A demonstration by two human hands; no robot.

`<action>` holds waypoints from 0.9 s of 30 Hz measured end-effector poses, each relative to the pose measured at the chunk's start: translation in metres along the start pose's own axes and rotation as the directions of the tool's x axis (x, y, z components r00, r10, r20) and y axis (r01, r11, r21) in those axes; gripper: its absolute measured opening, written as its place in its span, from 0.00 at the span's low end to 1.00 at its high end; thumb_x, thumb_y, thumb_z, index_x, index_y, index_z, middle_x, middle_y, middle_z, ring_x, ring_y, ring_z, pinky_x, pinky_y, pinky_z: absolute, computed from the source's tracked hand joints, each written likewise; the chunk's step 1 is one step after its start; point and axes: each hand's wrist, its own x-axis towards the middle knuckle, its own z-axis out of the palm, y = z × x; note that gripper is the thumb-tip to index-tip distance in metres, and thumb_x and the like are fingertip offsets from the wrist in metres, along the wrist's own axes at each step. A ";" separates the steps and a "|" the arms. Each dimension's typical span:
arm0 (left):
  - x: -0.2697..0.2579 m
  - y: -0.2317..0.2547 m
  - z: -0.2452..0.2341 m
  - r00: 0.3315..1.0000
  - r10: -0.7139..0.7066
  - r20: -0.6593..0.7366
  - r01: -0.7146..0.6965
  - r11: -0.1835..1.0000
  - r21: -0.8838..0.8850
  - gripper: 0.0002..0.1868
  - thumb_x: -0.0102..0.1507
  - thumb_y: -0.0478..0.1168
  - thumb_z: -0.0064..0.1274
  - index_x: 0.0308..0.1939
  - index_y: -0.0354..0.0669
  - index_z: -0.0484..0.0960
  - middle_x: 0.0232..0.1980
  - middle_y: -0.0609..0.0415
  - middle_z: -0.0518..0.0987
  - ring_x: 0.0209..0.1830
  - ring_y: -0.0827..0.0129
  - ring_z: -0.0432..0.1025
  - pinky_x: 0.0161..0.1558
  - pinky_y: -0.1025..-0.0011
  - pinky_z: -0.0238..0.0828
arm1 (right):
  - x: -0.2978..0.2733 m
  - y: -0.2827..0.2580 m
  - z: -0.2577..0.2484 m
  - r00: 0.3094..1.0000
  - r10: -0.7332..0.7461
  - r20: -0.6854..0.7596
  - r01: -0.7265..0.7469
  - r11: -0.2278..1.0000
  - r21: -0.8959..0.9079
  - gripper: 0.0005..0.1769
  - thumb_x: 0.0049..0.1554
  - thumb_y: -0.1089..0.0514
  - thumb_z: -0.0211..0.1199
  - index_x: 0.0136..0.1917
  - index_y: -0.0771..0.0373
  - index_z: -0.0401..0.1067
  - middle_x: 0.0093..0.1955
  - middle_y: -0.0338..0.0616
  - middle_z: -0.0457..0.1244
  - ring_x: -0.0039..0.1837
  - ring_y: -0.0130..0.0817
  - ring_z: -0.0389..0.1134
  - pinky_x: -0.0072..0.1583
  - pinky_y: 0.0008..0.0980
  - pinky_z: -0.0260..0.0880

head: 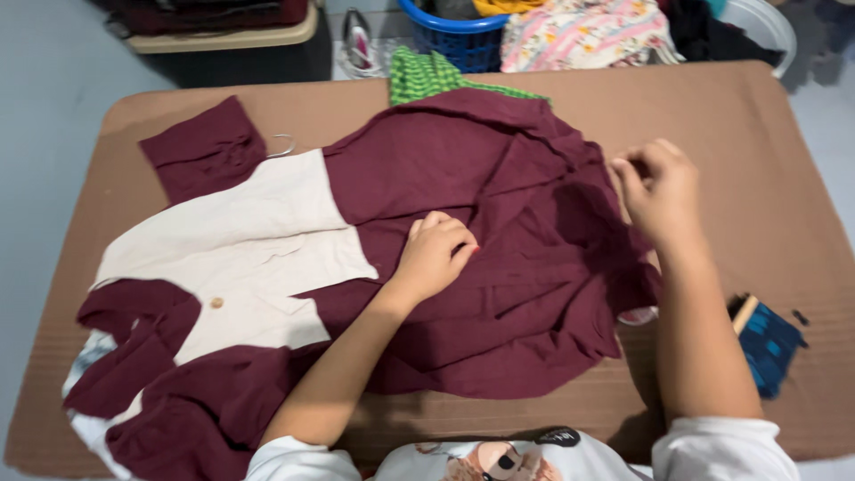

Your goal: The person sews a button onto a maroon and white shirt using a needle and thread, then switches to a patterned white shirt and sews another button. The person uses a seam ripper to remove a thread and secures the button with multiple stitches.

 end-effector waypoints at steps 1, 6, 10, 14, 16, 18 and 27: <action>0.002 0.002 0.003 1.000 0.008 -0.010 -0.008 1.000 -0.011 0.03 0.60 0.42 0.59 0.34 0.49 0.85 0.41 0.61 0.81 0.52 0.62 0.71 0.53 0.60 0.62 | 0.002 0.010 0.000 0.997 0.012 0.078 -0.015 0.999 0.041 0.03 0.61 0.67 0.66 0.50 0.68 0.76 0.46 0.50 0.66 0.46 0.40 0.69 0.49 0.33 0.68; 0.007 0.003 0.014 0.999 -0.030 0.022 0.031 0.999 -0.032 0.03 0.61 0.41 0.59 0.34 0.49 0.85 0.41 0.60 0.82 0.52 0.59 0.71 0.52 0.59 0.63 | -0.008 0.044 -0.020 0.876 0.190 0.444 -0.280 0.949 0.145 0.18 0.58 0.70 0.59 0.59 0.60 0.79 0.53 0.47 0.72 0.51 0.37 0.72 0.54 0.34 0.71; 0.001 -0.004 0.017 0.999 -0.038 0.001 0.038 0.997 -0.060 0.03 0.62 0.41 0.59 0.35 0.49 0.84 0.42 0.60 0.82 0.52 0.58 0.71 0.53 0.59 0.64 | -0.029 0.053 -0.059 0.928 0.150 0.340 -0.205 0.970 0.131 0.18 0.57 0.71 0.61 0.59 0.61 0.79 0.61 0.45 0.69 0.54 0.33 0.71 0.55 0.31 0.71; -0.005 -0.008 0.020 0.999 -0.039 -0.026 0.037 0.996 -0.079 0.04 0.62 0.41 0.59 0.36 0.47 0.84 0.42 0.59 0.81 0.52 0.58 0.71 0.53 0.59 0.64 | -0.060 0.061 -0.096 0.944 0.282 0.171 -0.312 0.933 0.180 0.11 0.62 0.68 0.64 0.57 0.65 0.78 0.56 0.44 0.70 0.53 0.29 0.70 0.55 0.29 0.70; -0.006 -0.007 0.022 0.999 -0.034 -0.028 0.033 0.999 -0.039 0.04 0.62 0.42 0.59 0.36 0.48 0.84 0.43 0.59 0.81 0.52 0.59 0.71 0.54 0.58 0.63 | -0.078 0.068 -0.112 0.929 0.354 0.108 -0.370 0.897 0.241 0.09 0.63 0.68 0.65 0.57 0.66 0.78 0.54 0.43 0.71 0.54 0.27 0.70 0.55 0.28 0.70; -0.007 -0.006 0.024 0.999 -0.010 -0.035 0.010 1.000 0.017 0.04 0.62 0.42 0.59 0.37 0.48 0.84 0.43 0.59 0.81 0.53 0.59 0.70 0.54 0.58 0.62 | -0.098 0.075 -0.123 0.905 0.422 0.063 -0.421 0.862 0.281 0.09 0.63 0.68 0.64 0.57 0.67 0.78 0.53 0.42 0.71 0.54 0.25 0.70 0.56 0.26 0.70; -0.012 0.002 0.031 0.998 0.055 -0.036 -0.047 0.982 0.181 0.04 0.64 0.42 0.58 0.39 0.47 0.83 0.43 0.57 0.78 0.53 0.58 0.70 0.55 0.57 0.62 | -0.159 0.014 -0.025 0.992 0.065 0.108 -0.067 0.998 0.016 0.28 0.53 0.59 0.73 0.64 0.69 0.72 0.60 0.58 0.67 0.61 0.56 0.69 0.63 0.45 0.69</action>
